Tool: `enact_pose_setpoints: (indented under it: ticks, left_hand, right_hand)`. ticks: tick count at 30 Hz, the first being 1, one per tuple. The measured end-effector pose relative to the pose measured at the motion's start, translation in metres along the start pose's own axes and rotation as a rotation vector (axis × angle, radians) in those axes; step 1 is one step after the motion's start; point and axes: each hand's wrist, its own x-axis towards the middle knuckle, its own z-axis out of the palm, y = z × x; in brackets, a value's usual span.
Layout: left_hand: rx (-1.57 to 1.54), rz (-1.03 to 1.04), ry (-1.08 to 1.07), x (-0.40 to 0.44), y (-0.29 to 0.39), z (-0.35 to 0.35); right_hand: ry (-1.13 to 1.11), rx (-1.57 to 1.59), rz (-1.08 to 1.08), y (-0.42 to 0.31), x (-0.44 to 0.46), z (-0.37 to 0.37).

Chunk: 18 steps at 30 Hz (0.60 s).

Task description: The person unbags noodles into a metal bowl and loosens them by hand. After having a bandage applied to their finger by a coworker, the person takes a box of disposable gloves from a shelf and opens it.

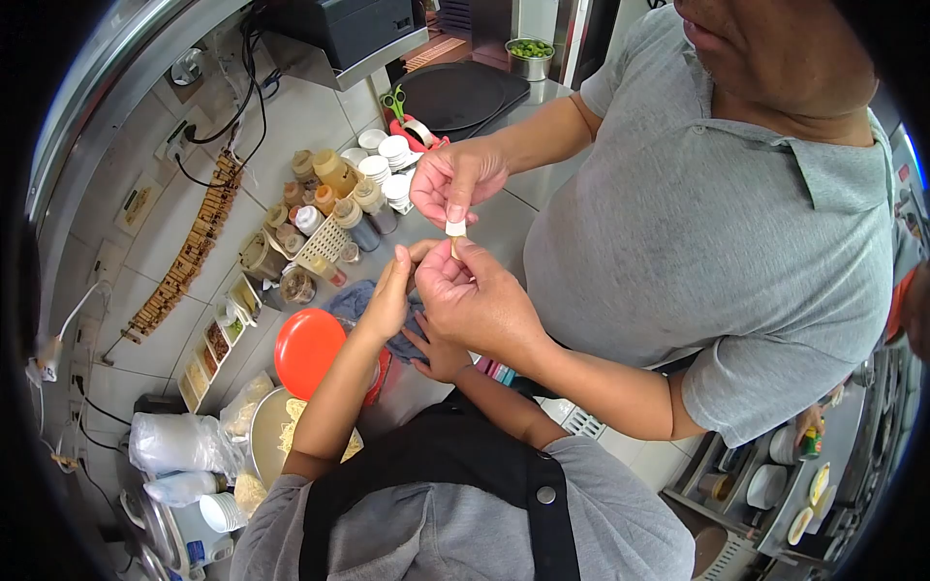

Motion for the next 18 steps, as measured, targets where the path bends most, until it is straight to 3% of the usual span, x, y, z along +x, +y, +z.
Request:
enact_pose_setpoints:
  ticks: [18]
  left_hand:
    - [-0.055, 0.064, 0.024, -0.0010, 0.0000, -0.0014]
  right_hand:
    - [0.023, 0.064, -0.008, -0.0018, 0.0008, 0.0001]
